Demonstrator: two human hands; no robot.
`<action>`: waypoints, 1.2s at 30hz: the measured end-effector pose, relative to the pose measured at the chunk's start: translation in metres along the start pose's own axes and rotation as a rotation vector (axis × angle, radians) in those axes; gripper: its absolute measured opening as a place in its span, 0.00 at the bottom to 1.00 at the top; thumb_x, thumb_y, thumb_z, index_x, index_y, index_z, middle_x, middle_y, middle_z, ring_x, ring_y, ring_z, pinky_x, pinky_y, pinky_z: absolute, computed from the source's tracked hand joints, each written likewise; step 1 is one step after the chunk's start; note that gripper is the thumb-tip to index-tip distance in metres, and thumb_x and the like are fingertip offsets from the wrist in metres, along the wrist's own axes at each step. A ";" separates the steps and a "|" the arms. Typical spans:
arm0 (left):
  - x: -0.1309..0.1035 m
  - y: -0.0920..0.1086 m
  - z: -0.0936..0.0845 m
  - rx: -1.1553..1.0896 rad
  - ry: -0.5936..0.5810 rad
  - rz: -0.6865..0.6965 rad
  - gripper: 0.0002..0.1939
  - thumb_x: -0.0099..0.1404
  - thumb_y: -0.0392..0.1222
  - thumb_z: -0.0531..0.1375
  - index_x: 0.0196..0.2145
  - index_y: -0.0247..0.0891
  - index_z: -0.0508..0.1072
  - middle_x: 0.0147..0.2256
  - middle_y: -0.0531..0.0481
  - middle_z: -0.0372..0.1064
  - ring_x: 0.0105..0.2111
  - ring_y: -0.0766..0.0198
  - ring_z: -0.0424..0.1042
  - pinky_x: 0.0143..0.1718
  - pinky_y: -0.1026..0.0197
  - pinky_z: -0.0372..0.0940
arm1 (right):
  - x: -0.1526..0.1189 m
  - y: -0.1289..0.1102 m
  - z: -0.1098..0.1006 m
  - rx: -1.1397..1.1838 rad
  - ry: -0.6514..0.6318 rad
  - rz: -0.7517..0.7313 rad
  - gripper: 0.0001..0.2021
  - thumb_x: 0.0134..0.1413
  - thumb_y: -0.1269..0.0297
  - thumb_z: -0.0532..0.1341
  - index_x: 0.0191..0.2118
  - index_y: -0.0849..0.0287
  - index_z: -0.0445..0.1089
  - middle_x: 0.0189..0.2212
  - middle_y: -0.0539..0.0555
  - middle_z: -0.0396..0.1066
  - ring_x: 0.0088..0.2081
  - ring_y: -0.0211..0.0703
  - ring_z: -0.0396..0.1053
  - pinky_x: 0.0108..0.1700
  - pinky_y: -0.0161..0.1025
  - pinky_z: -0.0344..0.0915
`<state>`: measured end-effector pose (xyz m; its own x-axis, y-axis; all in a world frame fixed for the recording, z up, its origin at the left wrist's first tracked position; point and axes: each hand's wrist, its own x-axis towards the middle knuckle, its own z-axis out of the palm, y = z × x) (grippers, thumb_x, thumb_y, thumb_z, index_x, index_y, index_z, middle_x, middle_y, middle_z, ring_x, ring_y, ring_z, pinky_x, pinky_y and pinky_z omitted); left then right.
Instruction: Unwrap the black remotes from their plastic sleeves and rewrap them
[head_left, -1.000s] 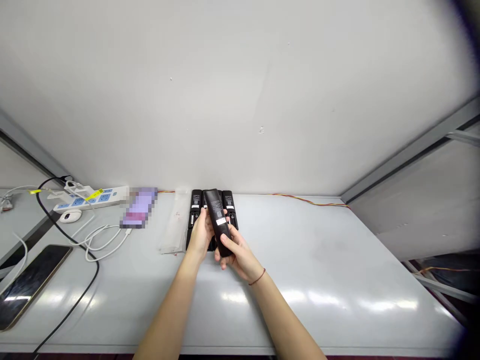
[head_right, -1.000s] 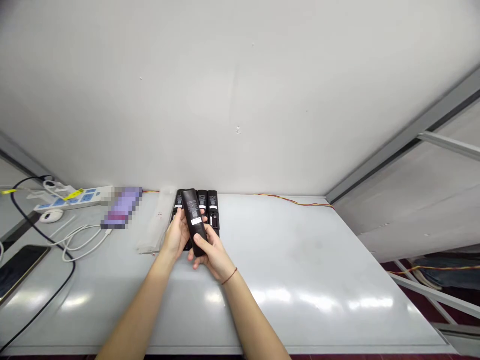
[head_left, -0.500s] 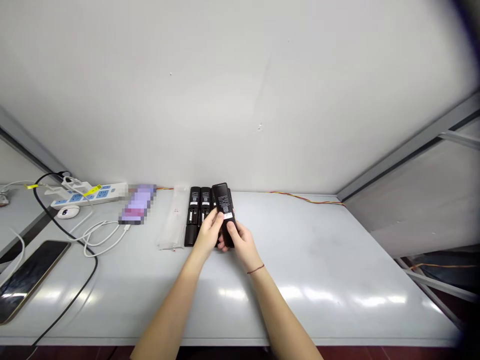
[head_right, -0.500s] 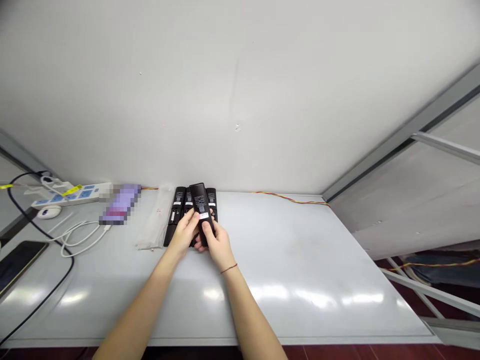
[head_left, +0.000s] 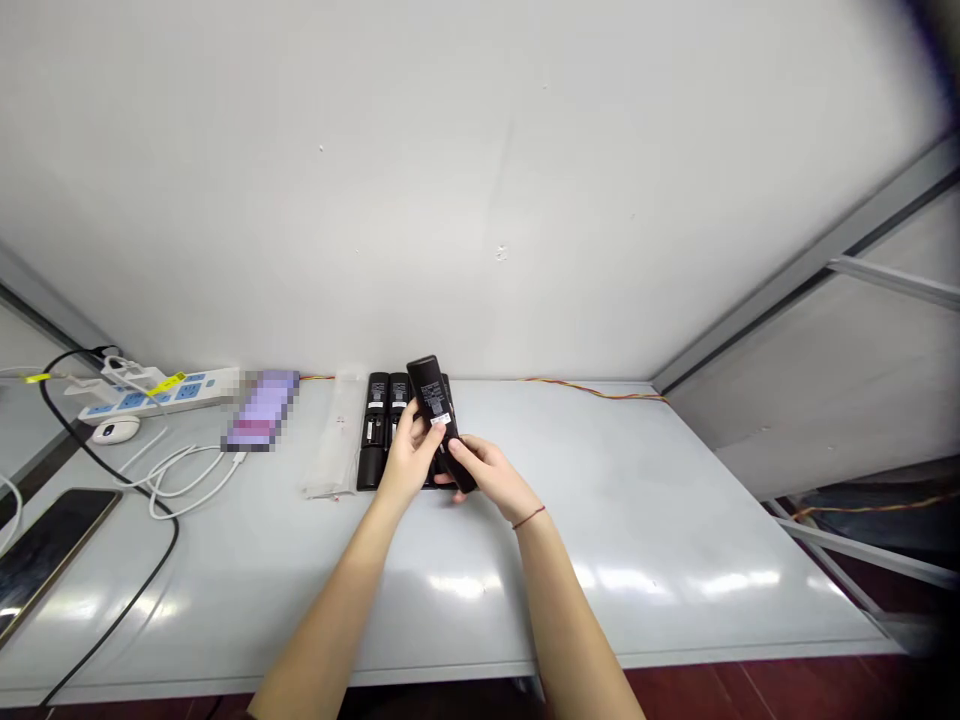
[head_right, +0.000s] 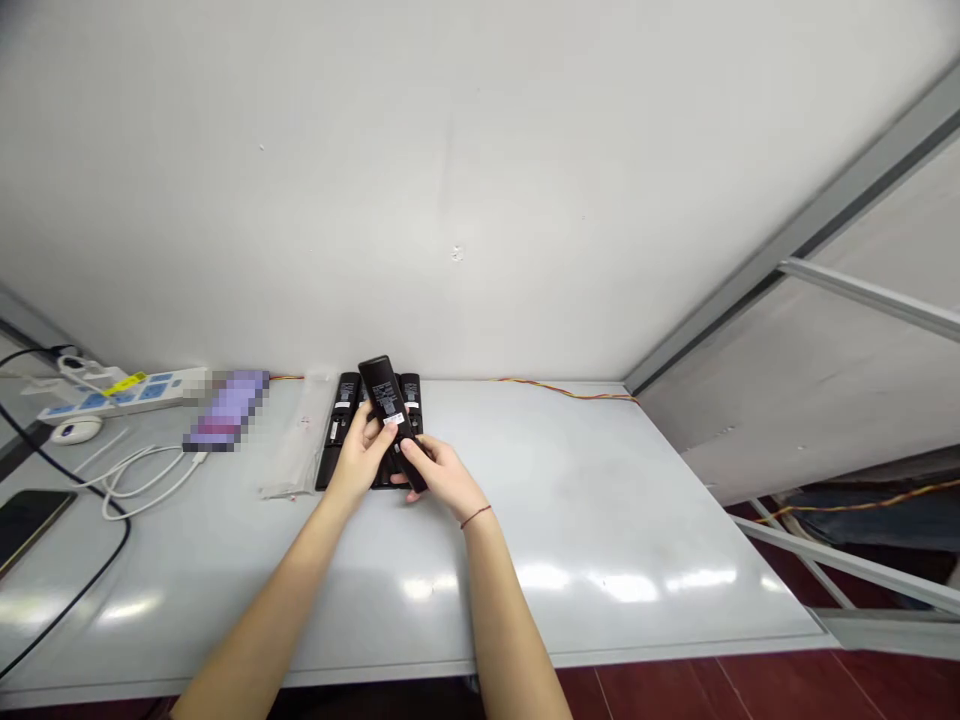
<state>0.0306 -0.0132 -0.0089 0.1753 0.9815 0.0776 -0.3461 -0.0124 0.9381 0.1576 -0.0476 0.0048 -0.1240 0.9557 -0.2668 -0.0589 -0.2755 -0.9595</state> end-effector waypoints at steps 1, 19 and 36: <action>0.002 0.000 0.003 0.008 0.011 0.018 0.28 0.60 0.46 0.61 0.56 0.40 0.59 0.47 0.44 0.72 0.48 0.61 0.70 0.51 0.59 0.62 | -0.004 -0.005 -0.008 -0.054 -0.014 0.013 0.14 0.52 0.53 0.62 0.35 0.60 0.68 0.31 0.55 0.71 0.28 0.43 0.74 0.19 0.34 0.68; -0.005 -0.040 0.074 0.891 -0.192 -0.024 0.29 0.60 0.41 0.58 0.59 0.37 0.60 0.51 0.36 0.67 0.50 0.48 0.67 0.51 0.50 0.59 | -0.002 0.040 -0.097 -0.742 0.564 -0.268 0.13 0.53 0.53 0.56 0.35 0.57 0.70 0.33 0.57 0.74 0.34 0.49 0.70 0.40 0.46 0.63; -0.035 -0.014 0.064 1.386 -0.512 0.094 0.11 0.65 0.44 0.54 0.42 0.38 0.70 0.42 0.45 0.66 0.39 0.56 0.71 0.38 0.58 0.65 | 0.005 0.059 -0.106 -0.936 0.674 -0.363 0.16 0.56 0.54 0.55 0.37 0.60 0.74 0.33 0.60 0.69 0.38 0.50 0.66 0.47 0.49 0.61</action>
<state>0.0880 -0.0595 -0.0029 0.6031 0.7976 -0.0136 0.7092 -0.5283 0.4669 0.2586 -0.0484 -0.0631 0.3088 0.9005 0.3063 0.7917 -0.0649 -0.6075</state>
